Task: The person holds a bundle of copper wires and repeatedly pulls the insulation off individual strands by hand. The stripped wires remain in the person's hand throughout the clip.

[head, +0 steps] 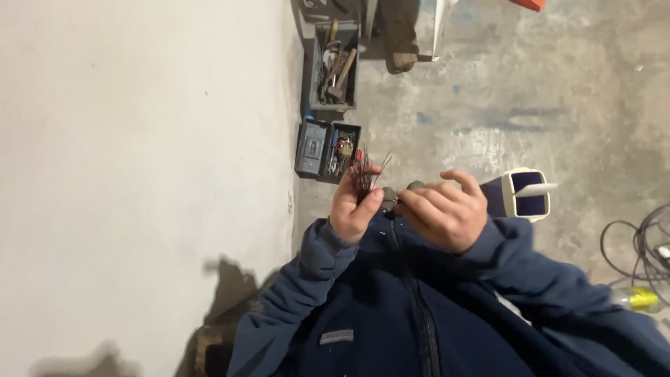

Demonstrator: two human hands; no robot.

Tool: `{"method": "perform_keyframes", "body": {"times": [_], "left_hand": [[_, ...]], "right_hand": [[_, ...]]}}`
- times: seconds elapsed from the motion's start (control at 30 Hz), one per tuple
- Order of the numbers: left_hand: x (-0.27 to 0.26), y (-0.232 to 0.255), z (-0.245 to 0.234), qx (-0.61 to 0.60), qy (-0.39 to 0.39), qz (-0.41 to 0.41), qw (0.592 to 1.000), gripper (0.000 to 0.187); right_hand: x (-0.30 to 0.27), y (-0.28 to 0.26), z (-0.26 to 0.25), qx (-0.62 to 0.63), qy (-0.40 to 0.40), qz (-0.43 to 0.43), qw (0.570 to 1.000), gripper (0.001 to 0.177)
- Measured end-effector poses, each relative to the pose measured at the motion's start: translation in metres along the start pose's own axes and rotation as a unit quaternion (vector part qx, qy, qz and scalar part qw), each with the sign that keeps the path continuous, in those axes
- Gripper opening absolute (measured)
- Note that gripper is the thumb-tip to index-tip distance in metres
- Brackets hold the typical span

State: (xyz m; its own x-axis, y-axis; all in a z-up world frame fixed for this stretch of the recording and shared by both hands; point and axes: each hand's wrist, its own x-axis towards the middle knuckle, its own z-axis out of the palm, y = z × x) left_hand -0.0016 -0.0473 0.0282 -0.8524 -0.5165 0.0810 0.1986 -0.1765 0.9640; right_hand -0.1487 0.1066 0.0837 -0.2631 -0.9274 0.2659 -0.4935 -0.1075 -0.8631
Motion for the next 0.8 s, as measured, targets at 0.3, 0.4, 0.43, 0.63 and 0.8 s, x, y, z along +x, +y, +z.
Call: {"method": "perform_keyframes", "body": {"times": [0.3,0.4,0.43,0.63,0.8], "left_hand": [[-0.003,-0.017,-0.002,0.044,-0.068,0.065,0.995,0.037],[0.007,-0.018,0.002,-0.008,-0.079,0.062,0.995,0.036],[0.007,-0.019,0.003,-0.018,-0.082,0.06,0.995,0.036],[0.016,-0.012,0.002,0.012,-0.074,0.03,0.997,0.035],[0.026,0.002,0.001,0.0,-0.115,0.065,0.991,0.036]], "right_hand": [[-0.006,0.039,0.013,0.009,0.033,0.014,0.999,0.023],[-0.022,0.043,0.0,0.198,-0.011,0.105,0.974,0.032],[-0.019,0.029,-0.006,0.192,-0.008,0.113,0.975,0.032],[-0.007,0.013,-0.014,-0.292,0.106,-0.121,0.943,0.029],[-0.019,0.055,0.001,0.106,0.001,-0.014,0.994,0.03]]}}
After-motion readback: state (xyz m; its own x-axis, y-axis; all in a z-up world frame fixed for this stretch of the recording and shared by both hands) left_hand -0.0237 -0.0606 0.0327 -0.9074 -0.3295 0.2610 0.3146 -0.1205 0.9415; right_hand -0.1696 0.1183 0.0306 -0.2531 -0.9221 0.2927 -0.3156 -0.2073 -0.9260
